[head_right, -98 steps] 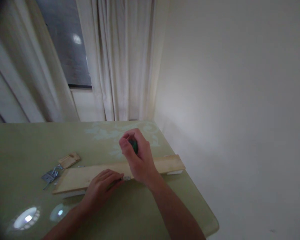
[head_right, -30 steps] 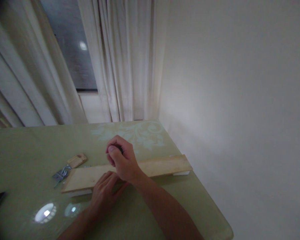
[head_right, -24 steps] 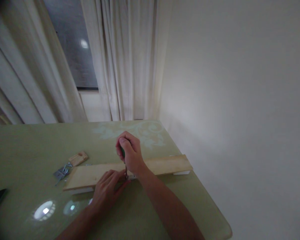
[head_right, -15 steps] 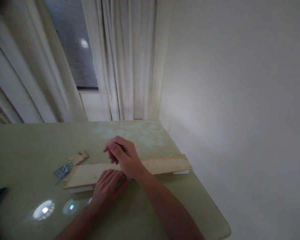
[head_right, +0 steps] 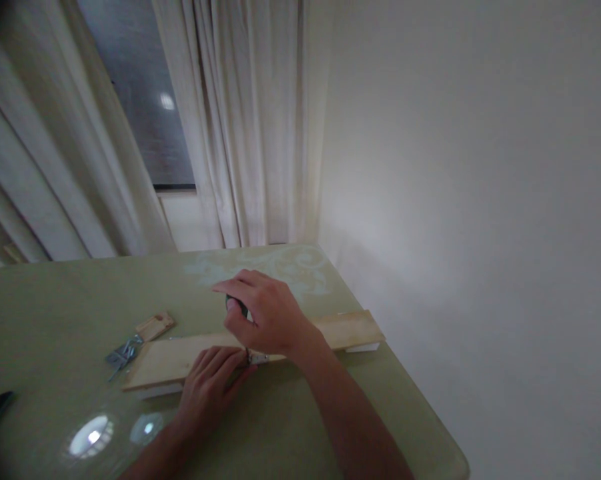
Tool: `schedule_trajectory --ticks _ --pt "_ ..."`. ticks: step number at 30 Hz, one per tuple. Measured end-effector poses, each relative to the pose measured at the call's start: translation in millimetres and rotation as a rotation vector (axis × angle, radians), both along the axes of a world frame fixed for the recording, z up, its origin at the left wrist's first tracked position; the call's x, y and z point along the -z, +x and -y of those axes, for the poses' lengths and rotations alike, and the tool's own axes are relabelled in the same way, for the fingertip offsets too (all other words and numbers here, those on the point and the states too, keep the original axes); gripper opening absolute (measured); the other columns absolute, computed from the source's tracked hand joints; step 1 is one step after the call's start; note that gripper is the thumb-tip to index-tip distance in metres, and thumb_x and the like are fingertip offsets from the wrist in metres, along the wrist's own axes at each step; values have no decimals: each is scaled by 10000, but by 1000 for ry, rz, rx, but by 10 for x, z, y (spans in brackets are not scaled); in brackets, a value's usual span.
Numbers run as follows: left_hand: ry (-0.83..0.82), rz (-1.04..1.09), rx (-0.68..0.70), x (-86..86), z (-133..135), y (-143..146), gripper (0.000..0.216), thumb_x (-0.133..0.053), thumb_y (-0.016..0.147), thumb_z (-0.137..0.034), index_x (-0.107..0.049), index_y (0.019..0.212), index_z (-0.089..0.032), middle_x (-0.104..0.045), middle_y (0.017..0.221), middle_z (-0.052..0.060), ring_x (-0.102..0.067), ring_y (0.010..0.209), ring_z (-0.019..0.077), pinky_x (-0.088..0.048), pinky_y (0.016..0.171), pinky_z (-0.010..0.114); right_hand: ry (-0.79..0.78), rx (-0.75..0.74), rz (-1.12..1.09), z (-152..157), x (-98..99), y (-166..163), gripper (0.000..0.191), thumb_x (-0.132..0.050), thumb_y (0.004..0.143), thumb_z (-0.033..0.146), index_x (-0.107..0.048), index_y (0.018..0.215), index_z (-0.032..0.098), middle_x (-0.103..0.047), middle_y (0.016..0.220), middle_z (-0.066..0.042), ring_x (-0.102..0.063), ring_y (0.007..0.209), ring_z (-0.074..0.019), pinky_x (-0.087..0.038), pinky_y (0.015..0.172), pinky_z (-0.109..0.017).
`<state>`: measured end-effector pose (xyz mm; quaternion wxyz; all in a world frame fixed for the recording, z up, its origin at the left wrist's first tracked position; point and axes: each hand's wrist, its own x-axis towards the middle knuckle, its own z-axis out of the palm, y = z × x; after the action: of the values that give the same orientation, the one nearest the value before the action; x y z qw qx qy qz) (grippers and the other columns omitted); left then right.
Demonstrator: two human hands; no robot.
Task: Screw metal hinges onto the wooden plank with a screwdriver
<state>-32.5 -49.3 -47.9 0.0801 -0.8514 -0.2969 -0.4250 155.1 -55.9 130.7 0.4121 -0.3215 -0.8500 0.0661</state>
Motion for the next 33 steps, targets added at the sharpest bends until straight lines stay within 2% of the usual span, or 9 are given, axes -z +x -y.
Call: schedule_trajectory --ticks 6,10,13,18,24,27,29,31,33 --pt "-10 10 20 -21 14 -8 97 -659 1010 -298 -703 1015 -212 -739 962 47 -651 862 205 -482 807 345 9 137 202 114 -62 38 347 -487 1075 324 -676 1350 232 -712 1030 -76 -648 968 -213 -482 862 -334" --pt "-18 13 32 0 1 -6 78 -676 1002 -282 -703 1005 -208 -734 959 42 -639 871 201 -470 810 341 75 245 292 159 -79 30 381 -488 1076 471 -716 1264 230 -702 936 -65 -642 886 -210 -461 770 -321" --pt "-22 22 34 2 -4 -1 86 -675 1003 -286 -705 975 -210 -726 929 36 -623 859 201 -455 803 337 70 283 312 220 -112 16 392 -517 1060 474 -692 1307 224 -722 988 -64 -649 935 -219 -475 807 -332" --pt "-10 44 49 -40 4 5 167 -613 1038 -306 -703 933 -212 -717 898 34 -600 843 201 -436 797 335 4 162 253 291 -131 5 448 -522 1003 214 -595 1442 162 -723 1205 -84 -633 1105 -214 -484 976 -343" --pt "-22 68 56 -29 -2 18 187 -599 1043 -299 -695 906 -215 -720 913 30 -590 844 206 -421 790 347 9 102 241 278 -101 -37 339 -545 1064 314 -651 1371 220 -731 1095 -43 -646 1018 -180 -487 904 -296" --pt "-30 72 53 8 -10 19 141 -639 1020 -289 -691 912 -214 -718 916 29 -586 846 208 -420 790 353 103 149 251 242 -65 -78 295 -579 1054 404 -702 1239 211 -718 972 -30 -648 897 -163 -470 796 -274" --pt "-44 65 52 32 -19 18 98 -670 1001 -283 -695 935 -216 -718 923 27 -588 853 210 -423 789 355 226 236 263 205 -30 -108 294 -585 1044 449 -736 1022 197 -686 835 -20 -620 774 -156 -435 711 -281" --pt "-54 68 54 47 -28 15 79 -687 990 -275 -694 940 -214 -719 929 27 -594 867 211 -431 797 358 347 342 278 172 2 -140 373 -577 1040 471 -698 823 192 -646 728 -15 -580 680 -152 -393 651 -300" --pt "-61 69 59 48 -36 14 85 -682 993 -273 -692 934 -212 -717 929 31 -600 872 211 -439 802 359 396 401 296 159 20 -169 405 -561 1043 482 -673 782 195 -639 700 -15 -572 657 -157 -378 632 -314"
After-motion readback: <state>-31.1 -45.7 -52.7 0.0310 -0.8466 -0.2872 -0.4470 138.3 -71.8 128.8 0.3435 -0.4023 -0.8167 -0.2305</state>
